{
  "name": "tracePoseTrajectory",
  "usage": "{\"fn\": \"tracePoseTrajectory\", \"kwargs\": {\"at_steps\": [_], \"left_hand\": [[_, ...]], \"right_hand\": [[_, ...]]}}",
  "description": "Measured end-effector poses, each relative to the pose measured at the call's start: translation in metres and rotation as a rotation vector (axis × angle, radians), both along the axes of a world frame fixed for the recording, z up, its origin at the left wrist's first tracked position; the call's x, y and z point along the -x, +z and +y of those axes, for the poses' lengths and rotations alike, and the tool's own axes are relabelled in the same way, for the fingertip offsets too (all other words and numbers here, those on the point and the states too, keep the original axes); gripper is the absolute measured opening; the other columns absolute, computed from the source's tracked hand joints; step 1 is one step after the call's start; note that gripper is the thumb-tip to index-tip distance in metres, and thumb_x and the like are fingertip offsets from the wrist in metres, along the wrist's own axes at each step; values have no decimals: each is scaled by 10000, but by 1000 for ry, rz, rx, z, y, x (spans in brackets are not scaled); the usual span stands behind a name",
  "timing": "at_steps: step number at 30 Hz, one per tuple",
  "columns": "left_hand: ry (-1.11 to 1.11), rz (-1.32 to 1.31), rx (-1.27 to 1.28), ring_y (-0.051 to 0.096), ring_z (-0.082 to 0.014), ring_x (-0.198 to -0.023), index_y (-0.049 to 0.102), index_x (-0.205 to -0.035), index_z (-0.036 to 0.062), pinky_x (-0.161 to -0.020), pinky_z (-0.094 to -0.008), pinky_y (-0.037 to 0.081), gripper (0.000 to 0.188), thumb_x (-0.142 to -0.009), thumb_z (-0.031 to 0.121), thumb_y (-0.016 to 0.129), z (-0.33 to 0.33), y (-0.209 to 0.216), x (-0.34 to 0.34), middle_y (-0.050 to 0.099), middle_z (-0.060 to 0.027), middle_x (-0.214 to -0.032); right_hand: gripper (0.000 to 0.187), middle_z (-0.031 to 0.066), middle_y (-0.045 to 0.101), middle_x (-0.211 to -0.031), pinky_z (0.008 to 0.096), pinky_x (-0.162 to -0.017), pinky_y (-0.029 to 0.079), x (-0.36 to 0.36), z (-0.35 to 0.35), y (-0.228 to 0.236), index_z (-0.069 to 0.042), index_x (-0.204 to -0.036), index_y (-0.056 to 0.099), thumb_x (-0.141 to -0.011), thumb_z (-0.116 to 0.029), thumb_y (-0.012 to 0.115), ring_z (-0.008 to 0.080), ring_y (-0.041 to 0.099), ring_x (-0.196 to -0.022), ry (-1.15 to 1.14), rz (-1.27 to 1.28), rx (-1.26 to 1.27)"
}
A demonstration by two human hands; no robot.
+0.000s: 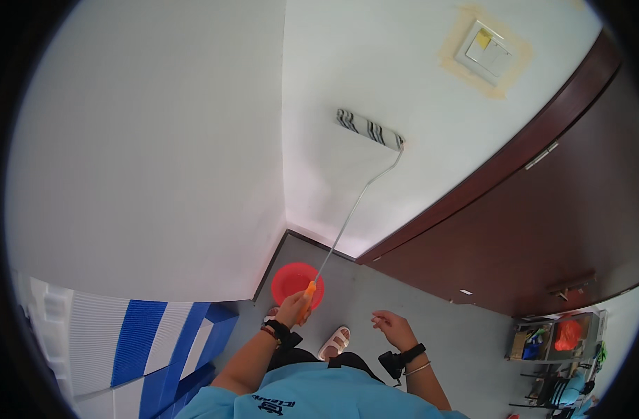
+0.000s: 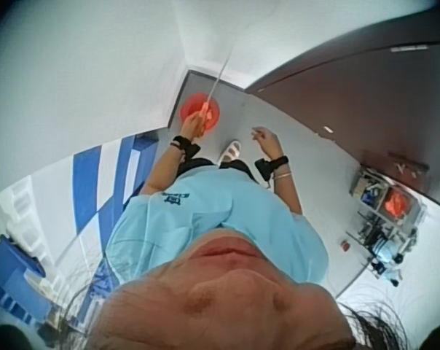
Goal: Painting a wall with a roller near an electrical panel after applying masking tape.
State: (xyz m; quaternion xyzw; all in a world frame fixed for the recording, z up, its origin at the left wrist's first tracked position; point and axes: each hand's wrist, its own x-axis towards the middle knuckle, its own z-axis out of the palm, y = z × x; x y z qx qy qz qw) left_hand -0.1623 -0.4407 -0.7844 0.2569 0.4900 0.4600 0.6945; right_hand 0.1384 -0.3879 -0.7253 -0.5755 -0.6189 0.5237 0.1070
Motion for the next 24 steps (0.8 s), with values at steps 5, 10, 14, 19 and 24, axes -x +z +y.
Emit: {"fn": "tracePoseTrajectory", "kwargs": {"at_steps": [5, 10, 14, 19, 24], "left_hand": [[-4, 53, 23, 454, -126, -428, 506, -889, 81, -404, -247, 364, 423, -955, 496, 455, -10, -10, 2, 490, -42, -577], [7, 57, 38, 421, -104, -387, 509, -914, 83, -371, -228, 341, 406, -963, 482, 453, -15, -8, 2, 487, -30, -576], [-16, 41, 45, 434, -112, -398, 494, -884, 85, -381, -235, 348, 370, -969, 442, 446, -23, -10, 5, 482, -33, -575], [31, 134, 91, 442, -116, -408, 524, -947, 56, -389, -247, 357, 388, -971, 438, 457, -39, -6, 18, 496, -30, -598], [48, 262, 102, 485, -106, -439, 571, -1021, 45, -420, -253, 409, 394, -971, 427, 487, -53, 33, 18, 512, -15, -638]], "right_hand": [[303, 120, 694, -986, 288, -810, 517, 7, 1, 6, -7, -1161, 614, -920, -188, 581, 178, 675, -882, 24, -1, 15], [317, 114, 683, -1017, 290, -829, 509, 8, -3, 6, 2, -1175, 606, -927, -194, 577, 174, 665, -906, 12, 14, 36], [331, 130, 687, -991, 311, -820, 511, 3, -3, -8, -23, -1165, 615, -912, -234, 590, 222, 663, -896, 57, -31, -53], [342, 147, 689, -993, 336, -820, 513, 4, -9, -14, -48, -1161, 621, -904, -271, 588, 271, 663, -906, 25, 4, -68], [370, 171, 676, -1014, 349, -845, 504, 14, -10, -6, -53, -1194, 599, -916, -295, 565, 292, 658, -928, 56, 5, -77]]}}
